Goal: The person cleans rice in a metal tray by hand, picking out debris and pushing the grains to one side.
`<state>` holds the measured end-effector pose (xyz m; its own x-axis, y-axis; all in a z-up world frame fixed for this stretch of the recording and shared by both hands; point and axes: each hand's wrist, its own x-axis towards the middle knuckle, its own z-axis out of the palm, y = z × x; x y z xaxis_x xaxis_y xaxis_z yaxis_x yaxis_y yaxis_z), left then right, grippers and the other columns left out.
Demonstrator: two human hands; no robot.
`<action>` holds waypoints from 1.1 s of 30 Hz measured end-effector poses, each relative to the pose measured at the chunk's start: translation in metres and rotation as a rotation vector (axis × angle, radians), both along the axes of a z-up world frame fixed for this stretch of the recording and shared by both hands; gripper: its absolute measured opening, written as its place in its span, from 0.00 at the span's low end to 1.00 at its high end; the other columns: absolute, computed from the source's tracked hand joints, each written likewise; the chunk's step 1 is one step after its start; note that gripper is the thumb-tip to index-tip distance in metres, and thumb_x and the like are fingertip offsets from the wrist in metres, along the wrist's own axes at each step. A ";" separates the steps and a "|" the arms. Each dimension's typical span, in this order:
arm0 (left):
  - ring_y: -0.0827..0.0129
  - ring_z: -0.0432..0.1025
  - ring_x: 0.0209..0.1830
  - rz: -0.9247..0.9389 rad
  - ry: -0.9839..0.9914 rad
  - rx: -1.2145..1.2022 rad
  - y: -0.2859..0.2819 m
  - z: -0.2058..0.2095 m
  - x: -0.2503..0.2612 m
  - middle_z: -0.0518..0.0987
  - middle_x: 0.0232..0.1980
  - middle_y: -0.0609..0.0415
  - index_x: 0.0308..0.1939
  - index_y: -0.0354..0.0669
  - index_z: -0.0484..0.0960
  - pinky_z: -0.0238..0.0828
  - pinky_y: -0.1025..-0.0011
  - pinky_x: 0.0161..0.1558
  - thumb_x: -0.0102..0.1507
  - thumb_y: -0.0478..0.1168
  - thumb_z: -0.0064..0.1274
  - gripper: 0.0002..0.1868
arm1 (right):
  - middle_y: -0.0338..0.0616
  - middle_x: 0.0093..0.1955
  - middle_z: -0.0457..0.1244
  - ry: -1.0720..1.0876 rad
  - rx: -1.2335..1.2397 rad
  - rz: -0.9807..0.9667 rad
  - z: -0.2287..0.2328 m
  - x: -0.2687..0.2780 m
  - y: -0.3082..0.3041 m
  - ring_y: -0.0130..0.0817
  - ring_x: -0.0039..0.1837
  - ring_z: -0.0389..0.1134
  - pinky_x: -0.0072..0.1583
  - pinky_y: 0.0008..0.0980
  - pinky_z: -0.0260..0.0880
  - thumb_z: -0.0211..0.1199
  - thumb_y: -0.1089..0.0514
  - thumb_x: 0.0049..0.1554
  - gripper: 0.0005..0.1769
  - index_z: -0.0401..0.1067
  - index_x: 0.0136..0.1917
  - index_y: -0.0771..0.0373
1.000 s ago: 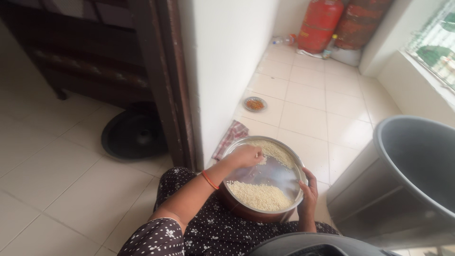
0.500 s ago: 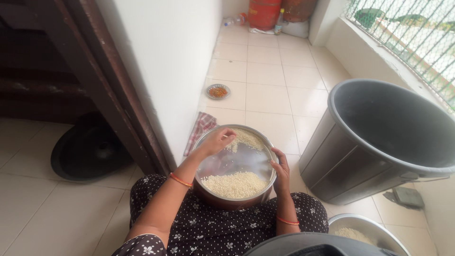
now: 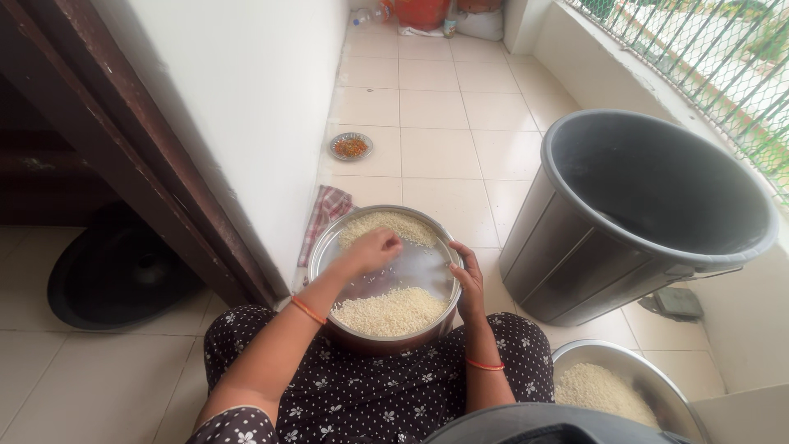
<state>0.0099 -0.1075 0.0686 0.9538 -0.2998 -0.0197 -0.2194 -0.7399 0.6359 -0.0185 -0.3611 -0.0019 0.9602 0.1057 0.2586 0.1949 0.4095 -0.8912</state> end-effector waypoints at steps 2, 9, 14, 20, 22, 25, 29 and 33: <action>0.65 0.77 0.49 0.035 -0.021 -0.066 0.003 -0.002 0.014 0.79 0.51 0.49 0.49 0.40 0.81 0.74 0.64 0.54 0.67 0.48 0.51 0.16 | 0.46 0.68 0.60 -0.010 0.006 0.001 0.001 -0.001 0.001 0.29 0.59 0.65 0.60 0.27 0.68 0.54 0.64 0.58 0.27 0.64 0.70 0.63; 0.65 0.76 0.44 0.129 0.178 -0.438 0.041 -0.009 0.024 0.81 0.53 0.53 0.55 0.40 0.80 0.76 0.68 0.47 0.67 0.49 0.50 0.20 | 0.49 0.62 0.63 0.024 -0.028 -0.021 -0.001 0.000 0.000 0.30 0.56 0.66 0.56 0.28 0.70 0.54 0.64 0.57 0.27 0.65 0.70 0.63; 0.69 0.77 0.49 0.206 0.188 -0.745 0.080 -0.043 0.040 0.82 0.51 0.50 0.56 0.38 0.78 0.75 0.70 0.53 0.70 0.46 0.48 0.17 | 0.44 0.64 0.63 0.037 -0.004 -0.019 0.001 -0.001 0.000 0.28 0.55 0.66 0.56 0.27 0.70 0.53 0.63 0.57 0.26 0.65 0.70 0.62; 0.75 0.76 0.53 0.154 0.141 -0.835 0.073 -0.016 0.020 0.80 0.51 0.57 0.54 0.42 0.77 0.77 0.72 0.52 0.69 0.46 0.46 0.15 | 0.50 0.64 0.62 0.038 0.005 0.002 0.003 -0.003 0.001 0.30 0.56 0.66 0.57 0.29 0.70 0.53 0.63 0.58 0.27 0.64 0.71 0.62; 0.73 0.77 0.45 0.151 0.212 -0.693 0.074 0.001 0.005 0.81 0.44 0.55 0.49 0.38 0.79 0.78 0.72 0.46 0.70 0.48 0.44 0.17 | 0.48 0.67 0.61 0.024 -0.009 -0.009 0.005 -0.004 0.000 0.29 0.58 0.66 0.58 0.28 0.70 0.53 0.63 0.57 0.27 0.64 0.70 0.62; 0.72 0.78 0.34 0.120 0.406 -0.325 0.071 0.018 -0.010 0.84 0.35 0.53 0.41 0.36 0.84 0.77 0.75 0.36 0.71 0.51 0.42 0.22 | 0.47 0.68 0.61 0.004 -0.013 -0.005 0.007 -0.005 0.001 0.29 0.58 0.65 0.59 0.27 0.69 0.52 0.63 0.58 0.26 0.64 0.70 0.63; 0.71 0.69 0.22 0.147 0.562 -0.164 0.061 0.011 -0.007 0.83 0.29 0.51 0.38 0.35 0.86 0.65 0.73 0.28 0.72 0.51 0.42 0.24 | 0.47 0.68 0.60 0.025 -0.008 -0.010 0.010 -0.006 0.002 0.29 0.57 0.66 0.57 0.28 0.69 0.52 0.63 0.57 0.26 0.64 0.70 0.63; 0.72 0.77 0.27 0.147 0.198 -0.222 0.049 -0.005 0.004 0.85 0.32 0.57 0.39 0.35 0.85 0.75 0.74 0.33 0.70 0.45 0.41 0.20 | 0.47 0.67 0.60 0.024 -0.003 -0.021 0.006 -0.005 0.002 0.29 0.58 0.66 0.57 0.28 0.70 0.52 0.63 0.58 0.26 0.64 0.70 0.63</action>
